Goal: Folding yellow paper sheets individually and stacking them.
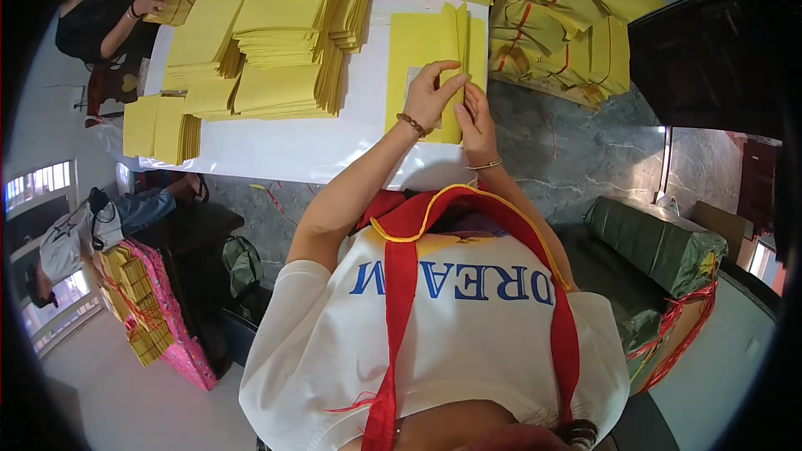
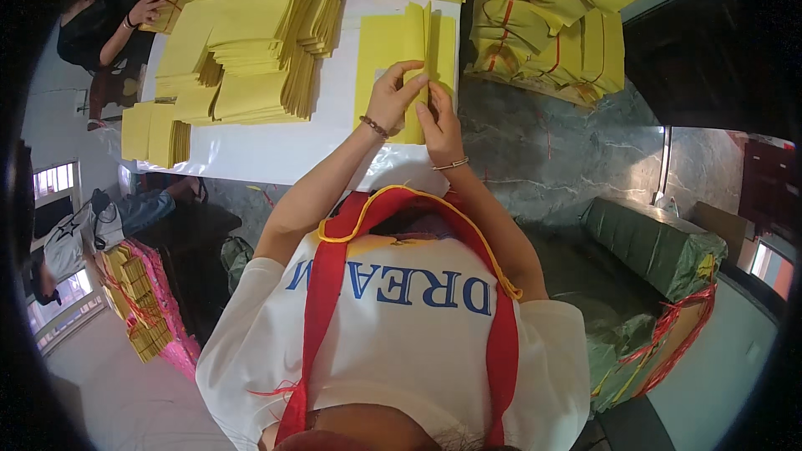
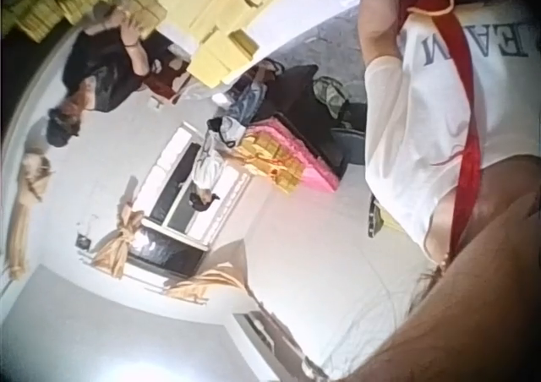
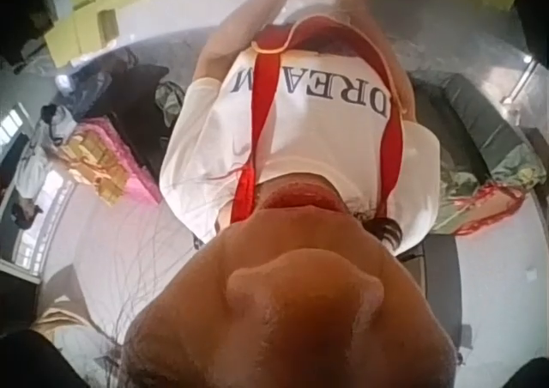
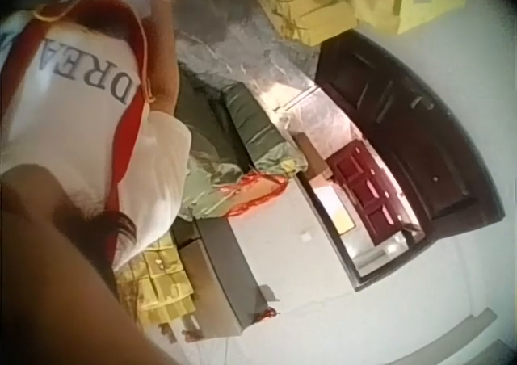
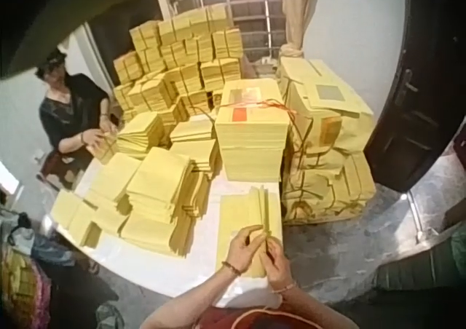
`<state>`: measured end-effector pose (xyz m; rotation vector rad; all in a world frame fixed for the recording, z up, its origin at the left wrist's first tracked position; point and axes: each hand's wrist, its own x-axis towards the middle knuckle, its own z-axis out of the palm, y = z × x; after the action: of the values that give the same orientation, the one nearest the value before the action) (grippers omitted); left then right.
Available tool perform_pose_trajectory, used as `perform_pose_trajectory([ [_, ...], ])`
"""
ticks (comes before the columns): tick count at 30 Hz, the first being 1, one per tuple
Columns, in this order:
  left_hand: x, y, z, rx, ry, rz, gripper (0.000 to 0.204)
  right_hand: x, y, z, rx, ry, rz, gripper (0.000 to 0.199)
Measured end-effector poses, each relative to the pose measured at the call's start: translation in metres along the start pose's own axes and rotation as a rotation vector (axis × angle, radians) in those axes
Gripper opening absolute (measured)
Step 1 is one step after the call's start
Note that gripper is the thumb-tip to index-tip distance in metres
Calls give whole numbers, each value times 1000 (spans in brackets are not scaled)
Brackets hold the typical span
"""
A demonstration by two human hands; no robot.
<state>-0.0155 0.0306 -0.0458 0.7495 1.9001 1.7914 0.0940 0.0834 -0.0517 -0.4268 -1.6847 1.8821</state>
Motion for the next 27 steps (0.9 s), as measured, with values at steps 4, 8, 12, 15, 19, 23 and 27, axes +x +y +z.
perform_pose_trajectory([
  [4,3,-7,-3,-142,-37,-60,32,1,-6,2,59,-5,16,44],
  [8,3,-5,-4,-282,-68,-125,33,1,-5,1,62,-13,43,43],
  [12,3,-3,-6,-316,-95,-146,32,0,-2,-1,39,-15,34,43],
  [15,3,0,-7,-282,-100,-141,31,0,0,-1,54,-8,32,44],
  [19,3,2,-9,-274,-105,-172,30,0,-4,0,105,29,50,44],
  [23,3,2,-7,-317,-104,-199,30,1,-7,0,10,18,55,44],
  [27,3,0,-8,-279,-100,-190,31,0,-7,2,-6,3,18,44],
])
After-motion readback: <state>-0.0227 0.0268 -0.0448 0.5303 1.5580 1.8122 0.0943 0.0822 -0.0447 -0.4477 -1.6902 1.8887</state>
